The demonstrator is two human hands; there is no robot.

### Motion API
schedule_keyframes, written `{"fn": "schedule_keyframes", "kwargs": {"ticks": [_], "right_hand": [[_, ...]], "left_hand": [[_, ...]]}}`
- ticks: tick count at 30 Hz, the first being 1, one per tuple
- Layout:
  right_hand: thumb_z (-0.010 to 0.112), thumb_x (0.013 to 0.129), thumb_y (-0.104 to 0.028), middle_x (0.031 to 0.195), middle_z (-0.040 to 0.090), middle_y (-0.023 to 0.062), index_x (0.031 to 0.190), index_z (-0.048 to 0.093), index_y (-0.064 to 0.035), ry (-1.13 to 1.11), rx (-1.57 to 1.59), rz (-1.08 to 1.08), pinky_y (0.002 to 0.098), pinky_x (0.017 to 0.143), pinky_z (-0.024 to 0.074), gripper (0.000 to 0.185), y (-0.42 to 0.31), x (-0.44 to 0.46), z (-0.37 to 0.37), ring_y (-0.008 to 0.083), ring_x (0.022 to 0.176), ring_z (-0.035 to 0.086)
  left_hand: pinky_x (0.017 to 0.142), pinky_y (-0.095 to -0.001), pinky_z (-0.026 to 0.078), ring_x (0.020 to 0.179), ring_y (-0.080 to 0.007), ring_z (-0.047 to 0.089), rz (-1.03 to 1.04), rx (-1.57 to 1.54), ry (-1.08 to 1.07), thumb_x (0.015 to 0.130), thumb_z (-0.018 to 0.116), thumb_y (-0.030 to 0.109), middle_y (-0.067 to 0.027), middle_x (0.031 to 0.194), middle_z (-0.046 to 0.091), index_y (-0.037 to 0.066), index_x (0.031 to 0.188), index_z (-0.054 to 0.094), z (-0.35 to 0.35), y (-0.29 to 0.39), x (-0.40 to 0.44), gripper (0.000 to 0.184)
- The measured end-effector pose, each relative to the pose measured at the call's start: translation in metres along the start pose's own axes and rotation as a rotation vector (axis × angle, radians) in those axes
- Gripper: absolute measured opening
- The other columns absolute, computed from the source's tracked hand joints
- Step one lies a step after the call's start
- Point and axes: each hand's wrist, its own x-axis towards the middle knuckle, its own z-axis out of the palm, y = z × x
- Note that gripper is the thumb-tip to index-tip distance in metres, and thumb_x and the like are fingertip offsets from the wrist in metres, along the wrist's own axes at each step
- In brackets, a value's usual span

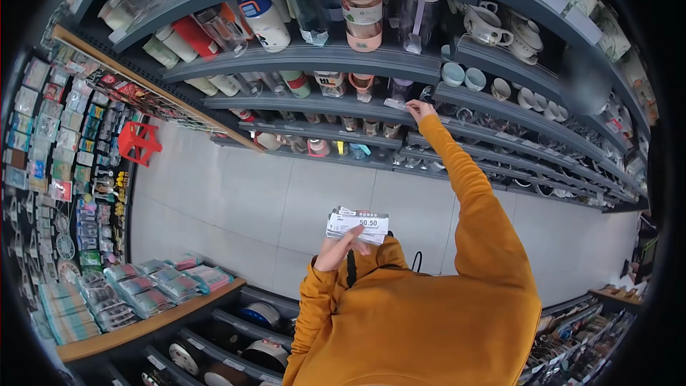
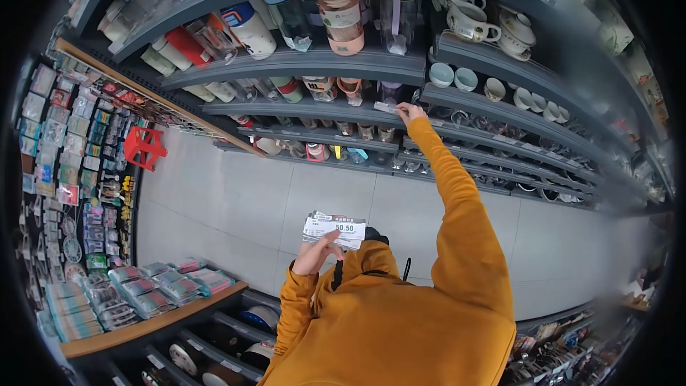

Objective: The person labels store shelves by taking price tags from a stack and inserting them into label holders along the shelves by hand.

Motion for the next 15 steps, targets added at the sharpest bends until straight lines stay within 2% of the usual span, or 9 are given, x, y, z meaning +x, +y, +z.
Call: {"fn": "schedule_keyframes", "kwargs": {"ticks": [2,5,9,12,13,15], "right_hand": [[0.063,0.087,-0.030,0.089,0.071,0.0102,0.100,0.069,-0.0149,-0.060,0.070,-0.017,0.0370,0.075,0.0528,0.021,0.010,0.005,0.005,0.0289,0.084,0.068],[0.064,0.087,-0.033,0.088,0.070,0.0102,0.102,0.069,-0.0176,-0.031,0.094,0.034,0.0355,0.076,0.0526,0.022,0.012,0.007,-0.003,0.0267,0.084,0.068],[0.060,0.088,-0.038,0.093,0.069,0.0118,0.105,0.069,-0.0242,-0.190,-0.130,0.058,0.0384,0.081,0.0517,0.023,0.011,0.007,-0.010,0.0291,0.091,0.066],[0.064,0.087,-0.029,0.091,0.069,0.0092,0.103,0.069,-0.0186,-0.147,-0.271,0.007,0.0366,0.080,0.0517,0.020,-0.004,0.006,-0.012,0.0277,0.088,0.066],[0.062,0.087,-0.027,0.097,0.067,0.0058,0.102,0.069,-0.0175,-0.144,-0.278,-0.086,0.0379,0.083,0.0506,0.019,0.003,0.008,-0.006,0.0283,0.095,0.063],[0.061,0.088,-0.025,0.100,0.065,0.0043,0.101,0.069,-0.0162,-0.130,-0.321,-0.156,0.0372,0.085,0.0495,0.018,0.007,0.005,0.005,0.0269,0.099,0.061]], "left_hand": [[0.059,-0.0280,0.051,0.062,-0.0185,0.063,-0.007,0.014,0.006,0.094,0.056,0.013,-0.0151,0.093,0.065,-0.004,0.130,0.045,0.000,0.004,0.008,0.041],[0.058,-0.0277,0.050,0.060,-0.0173,0.062,-0.017,0.008,0.021,0.094,0.056,0.013,-0.0140,0.094,0.065,-0.004,0.130,0.046,0.003,0.006,0.017,0.041],[0.054,-0.0276,0.048,0.062,-0.0162,0.058,-0.029,0.027,0.008,0.092,0.057,0.011,-0.0117,0.101,0.064,-0.003,0.126,0.050,0.010,0.010,0.029,0.038],[0.053,-0.0275,0.048,0.062,-0.0162,0.057,-0.030,0.038,-0.006,0.092,0.057,0.012,-0.0115,0.099,0.064,-0.003,0.127,0.050,0.015,0.018,0.035,0.039],[0.054,-0.0278,0.049,0.061,-0.0165,0.058,-0.034,0.028,-0.002,0.092,0.057,0.012,-0.0119,0.097,0.064,-0.003,0.126,0.050,0.015,0.020,0.037,0.038],[0.056,-0.0284,0.049,0.058,-0.0171,0.060,-0.043,0.005,0.007,0.093,0.058,0.013,-0.0127,0.092,0.065,-0.004,0.123,0.051,0.014,0.024,0.041,0.034]]}}
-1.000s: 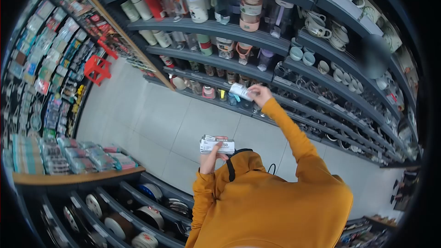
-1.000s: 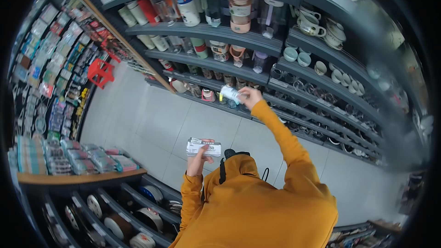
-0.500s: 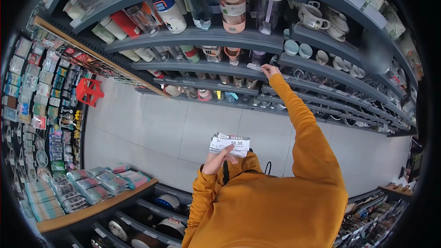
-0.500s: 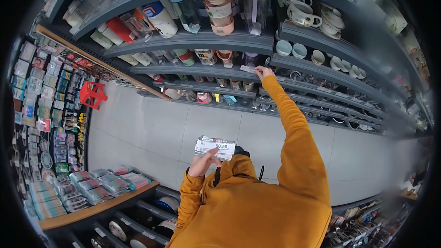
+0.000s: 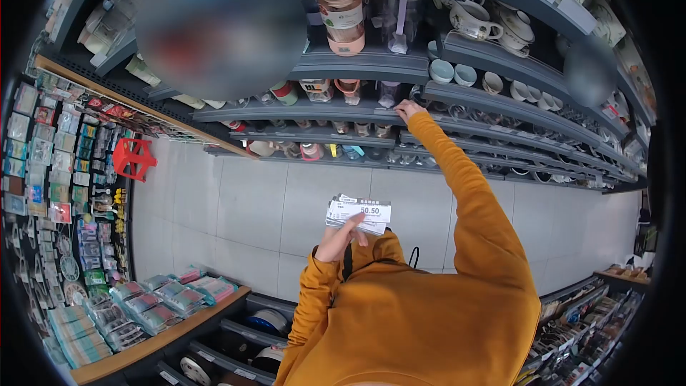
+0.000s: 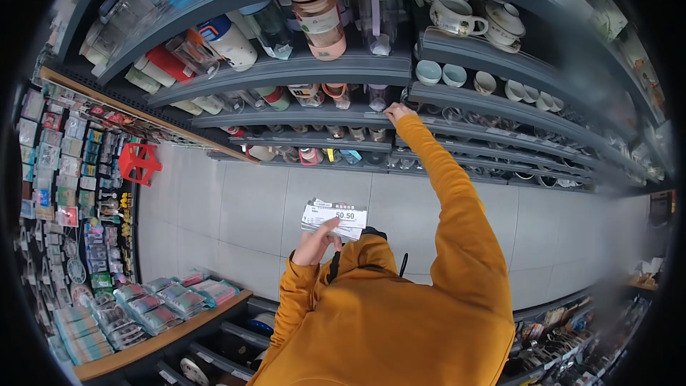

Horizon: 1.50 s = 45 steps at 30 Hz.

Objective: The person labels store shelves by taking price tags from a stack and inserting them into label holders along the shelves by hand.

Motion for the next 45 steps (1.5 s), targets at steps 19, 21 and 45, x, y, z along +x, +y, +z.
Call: {"fn": "schedule_keyframes", "kwargs": {"ticks": [19,21,45], "right_hand": [[0.059,0.093,-0.010,0.085,0.062,0.0066,0.099,0.061,0.0022,-0.086,1.318,-0.091,0.0234,0.069,0.0484,0.014,-0.278,-0.186,-0.197,0.0087,0.077,0.058],[0.067,0.087,-0.007,0.085,0.064,0.0055,0.095,0.062,0.0022,-0.022,1.235,-0.102,0.0213,0.068,0.0481,0.013,-0.295,-0.200,-0.203,0.0073,0.078,0.059],[0.066,0.089,-0.014,0.082,0.065,0.0032,0.091,0.065,0.0014,0.026,1.035,-0.006,0.0206,0.067,0.0474,0.016,-0.478,-0.326,-0.153,0.0064,0.073,0.059]], "left_hand": [[0.050,-0.0276,0.048,0.052,-0.0186,0.060,0.369,0.153,-0.017,0.094,0.055,0.010,-0.0142,0.087,0.064,-0.006,0.112,0.053,0.017,0.067,-0.048,0.024],[0.049,-0.0273,0.048,0.053,-0.0181,0.059,0.378,0.146,-0.069,0.094,0.055,0.009,-0.0145,0.089,0.064,-0.005,0.119,0.051,0.012,0.067,-0.058,0.029],[0.049,-0.0265,0.048,0.053,-0.0170,0.059,0.420,0.070,-0.187,0.093,0.058,0.013,-0.0115,0.085,0.065,-0.005,0.106,0.059,-0.113,0.048,-0.230,0.022]]}}
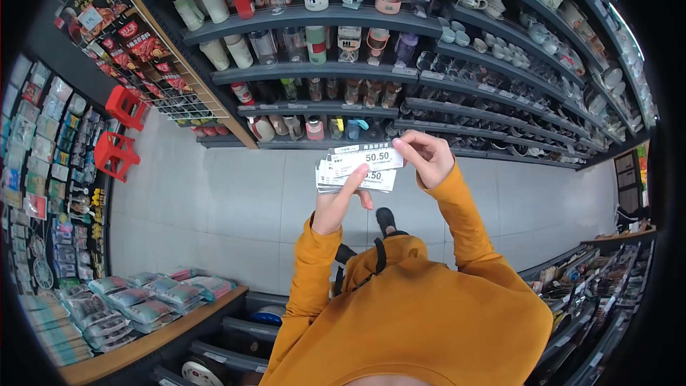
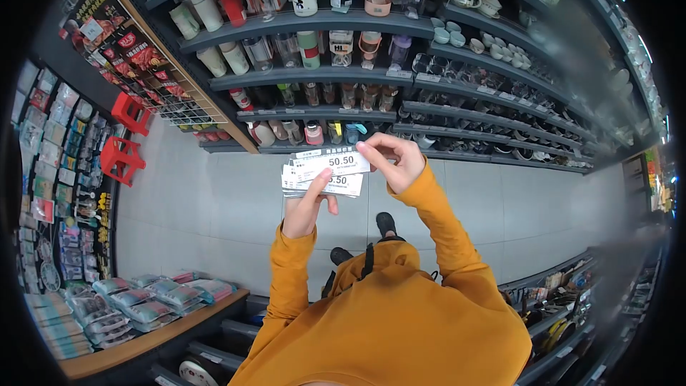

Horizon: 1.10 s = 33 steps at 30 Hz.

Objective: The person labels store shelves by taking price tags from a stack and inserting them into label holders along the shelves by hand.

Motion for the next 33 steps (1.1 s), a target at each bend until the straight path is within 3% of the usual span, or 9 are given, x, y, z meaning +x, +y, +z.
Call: {"fn": "schedule_keyframes", "kwargs": {"ticks": [7,14,18,20,21,25,28,33], "right_hand": [[0.073,0.082,-0.008,0.089,0.067,0.0037,0.102,0.064,-0.0006,0.084,-0.082,-0.048,0.0186,0.066,0.0469,0.023,0.001,-0.005,0.002,0.0054,0.076,0.061],[0.069,0.084,-0.003,0.094,0.066,0.0062,0.104,0.060,0.0022,0.177,0.049,0.041,0.0191,0.068,0.0491,0.022,0.046,-0.008,-0.028,0.0083,0.079,0.063],[0.067,0.085,0.000,0.093,0.065,0.0080,0.106,0.055,0.0020,0.184,0.144,0.136,0.0196,0.070,0.0496,0.023,0.082,-0.004,-0.048,0.0097,0.082,0.063],[0.066,0.086,0.001,0.093,0.064,0.0084,0.106,0.054,0.0017,0.145,0.156,0.162,0.0201,0.071,0.0498,0.024,0.095,0.005,-0.055,0.0098,0.082,0.063],[0.065,0.086,0.001,0.097,0.064,0.0091,0.114,0.053,0.0009,0.112,0.143,0.165,0.0210,0.072,0.0500,0.031,0.106,0.011,-0.059,0.0103,0.083,0.063],[0.065,0.087,-0.001,0.104,0.062,0.0084,0.123,0.055,-0.0020,0.110,0.126,0.181,0.0221,0.074,0.0515,0.038,0.117,0.044,-0.059,0.0117,0.088,0.063],[0.065,0.088,-0.003,0.107,0.062,0.0078,0.115,0.059,-0.0004,0.039,0.111,0.151,0.0228,0.074,0.0525,0.028,0.146,0.086,-0.048,0.0124,0.089,0.063],[0.069,0.086,-0.013,0.090,0.069,0.0103,0.102,0.064,-0.0019,-0.050,-0.211,0.011,0.0278,0.073,0.0539,0.020,0.201,0.189,0.006,0.0165,0.083,0.067]], "left_hand": [[0.048,-0.0240,0.047,0.056,-0.0149,0.059,-0.020,-0.010,-0.030,0.094,0.057,0.013,-0.0102,0.088,0.065,-0.002,0.110,0.057,-0.002,-0.012,0.008,0.022],[0.050,-0.0228,0.048,0.058,-0.0123,0.060,-0.238,-0.086,0.060,0.093,0.061,0.020,-0.0084,0.092,0.066,0.001,0.112,0.057,-0.011,-0.045,0.022,0.027],[0.070,-0.0283,0.054,0.078,-0.0152,0.066,-0.471,-0.163,0.124,0.093,0.059,0.019,-0.0084,0.107,0.066,0.007,0.122,0.054,-0.036,-0.068,0.016,0.031],[0.074,-0.0290,0.054,0.077,-0.0151,0.065,-0.428,-0.240,0.183,0.093,0.058,0.016,-0.0067,0.115,0.063,0.008,0.126,0.049,-0.043,-0.082,0.010,0.035],[0.076,-0.0293,0.054,0.076,-0.0150,0.065,-0.412,-0.278,0.210,0.093,0.058,0.014,-0.0059,0.119,0.062,0.009,0.128,0.047,-0.046,-0.087,0.008,0.037],[0.076,-0.0292,0.052,0.077,-0.0147,0.064,-0.391,-0.348,0.242,0.092,0.057,0.011,-0.0060,0.111,0.064,0.008,0.130,0.047,-0.061,-0.093,0.015,0.039],[0.071,-0.0279,0.052,0.073,-0.0135,0.063,-0.349,-0.353,0.235,0.091,0.058,0.010,-0.0060,0.104,0.065,0.007,0.130,0.049,-0.086,-0.092,0.030,0.039],[0.062,-0.0262,0.050,0.066,-0.0107,0.061,-0.289,-0.332,0.275,0.090,0.063,0.011,-0.0052,0.096,0.066,0.005,0.121,0.055,-0.131,-0.062,0.067,0.033]]}}
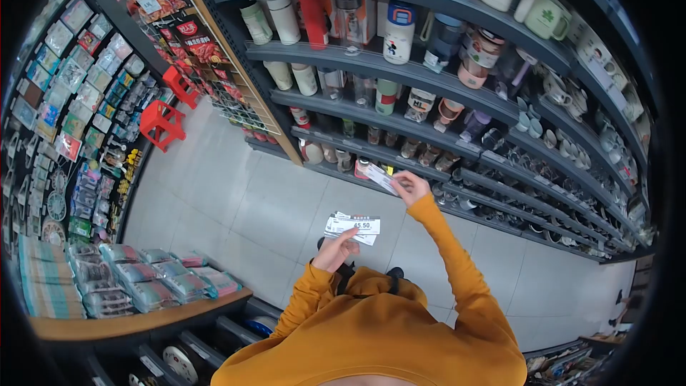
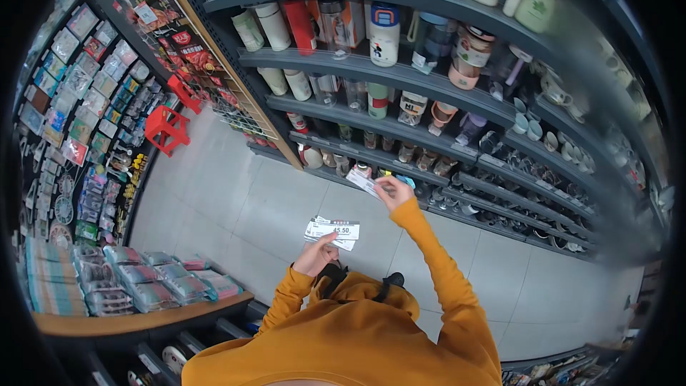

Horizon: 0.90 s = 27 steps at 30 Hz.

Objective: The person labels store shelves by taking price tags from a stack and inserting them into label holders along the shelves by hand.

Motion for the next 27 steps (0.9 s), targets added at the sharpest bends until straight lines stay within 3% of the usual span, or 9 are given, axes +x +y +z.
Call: {"fn": "schedule_keyframes", "kwargs": {"ticks": [3,6,9,12,13,15,17,22,27], "right_hand": [[0.069,0.085,-0.014,0.085,0.070,0.0105,0.097,0.065,-0.0040,-0.016,-0.137,-0.034,0.0285,0.071,0.0538,0.016,0.006,0.078,0.049,0.0176,0.078,0.068],[0.069,0.084,-0.015,0.081,0.069,0.0113,0.094,0.065,-0.0042,-0.028,-0.123,-0.038,0.0309,0.071,0.0535,0.015,0.023,0.168,0.109,0.0193,0.078,0.069],[0.064,0.085,-0.013,0.089,0.070,0.0125,0.099,0.063,-0.0087,0.040,-0.301,-0.111,0.0368,0.074,0.0536,0.015,0.040,0.253,0.166,0.0306,0.085,0.068],[0.059,0.088,-0.019,0.092,0.069,0.0115,0.107,0.061,-0.0195,0.068,-0.474,-0.066,0.0469,0.075,0.0512,0.019,0.053,0.328,0.210,0.0371,0.087,0.063],[0.059,0.088,-0.016,0.090,0.068,0.0138,0.106,0.061,-0.0172,0.144,-0.611,-0.083,0.0426,0.073,0.0517,0.019,0.055,0.343,0.224,0.0370,0.086,0.064],[0.060,0.088,-0.019,0.092,0.068,0.0132,0.105,0.062,-0.0167,0.142,-0.771,-0.009,0.0434,0.074,0.0516,0.017,0.057,0.366,0.239,0.0365,0.088,0.063],[0.060,0.088,-0.020,0.093,0.068,0.0132,0.104,0.062,-0.0166,0.103,-0.735,-0.036,0.0431,0.074,0.0517,0.016,0.065,0.381,0.248,0.0362,0.089,0.063],[0.060,0.088,-0.021,0.092,0.068,0.0125,0.102,0.064,-0.0163,-0.073,-0.739,-0.042,0.0421,0.075,0.0520,0.015,0.074,0.405,0.259,0.0357,0.088,0.064],[0.058,0.089,-0.024,0.091,0.068,0.0136,0.103,0.065,-0.0172,-0.039,-0.684,0.013,0.0429,0.075,0.0519,0.016,0.077,0.414,0.261,0.0364,0.087,0.063]], "left_hand": [[0.058,-0.0260,0.045,0.060,-0.0122,0.055,-0.010,0.043,0.067,0.090,0.062,0.013,-0.0029,0.086,0.064,0.006,0.108,0.058,-0.034,0.036,0.026,0.020],[0.057,-0.0258,0.044,0.063,-0.0123,0.056,-0.059,0.056,0.095,0.089,0.064,0.013,-0.0042,0.091,0.065,0.005,0.103,0.058,-0.066,0.090,0.045,0.017],[0.059,-0.0274,0.044,0.065,-0.0141,0.056,-0.028,0.070,-0.008,0.090,0.065,0.015,-0.0058,0.091,0.064,0.005,0.102,0.058,-0.097,0.153,0.058,0.017],[0.060,-0.0278,0.044,0.065,-0.0152,0.056,-0.055,0.093,-0.012,0.092,0.061,0.017,-0.0067,0.086,0.063,0.003,0.101,0.058,-0.134,0.209,0.073,0.017],[0.060,-0.0277,0.044,0.064,-0.0153,0.056,-0.069,0.094,-0.012,0.093,0.060,0.018,-0.0066,0.085,0.063,0.003,0.101,0.058,-0.146,0.224,0.074,0.017],[0.060,-0.0277,0.045,0.064,-0.0151,0.056,-0.059,0.161,0.000,0.095,0.057,0.020,-0.0056,0.076,0.060,0.002,0.099,0.058,-0.166,0.248,0.079,0.018],[0.060,-0.0278,0.045,0.063,-0.0150,0.057,-0.034,0.146,0.013,0.095,0.056,0.020,-0.0051,0.072,0.059,0.002,0.099,0.058,-0.170,0.273,0.082,0.019],[0.061,-0.0278,0.046,0.064,-0.0151,0.058,-0.078,0.093,0.000,0.094,0.058,0.018,-0.0058,0.080,0.062,0.001,0.100,0.058,-0.205,0.287,0.095,0.018],[0.057,-0.0281,0.046,0.062,-0.0159,0.057,-0.123,0.084,-0.022,0.094,0.056,0.012,-0.0091,0.089,0.065,0.001,0.102,0.058,-0.202,0.297,0.115,0.014]]}}
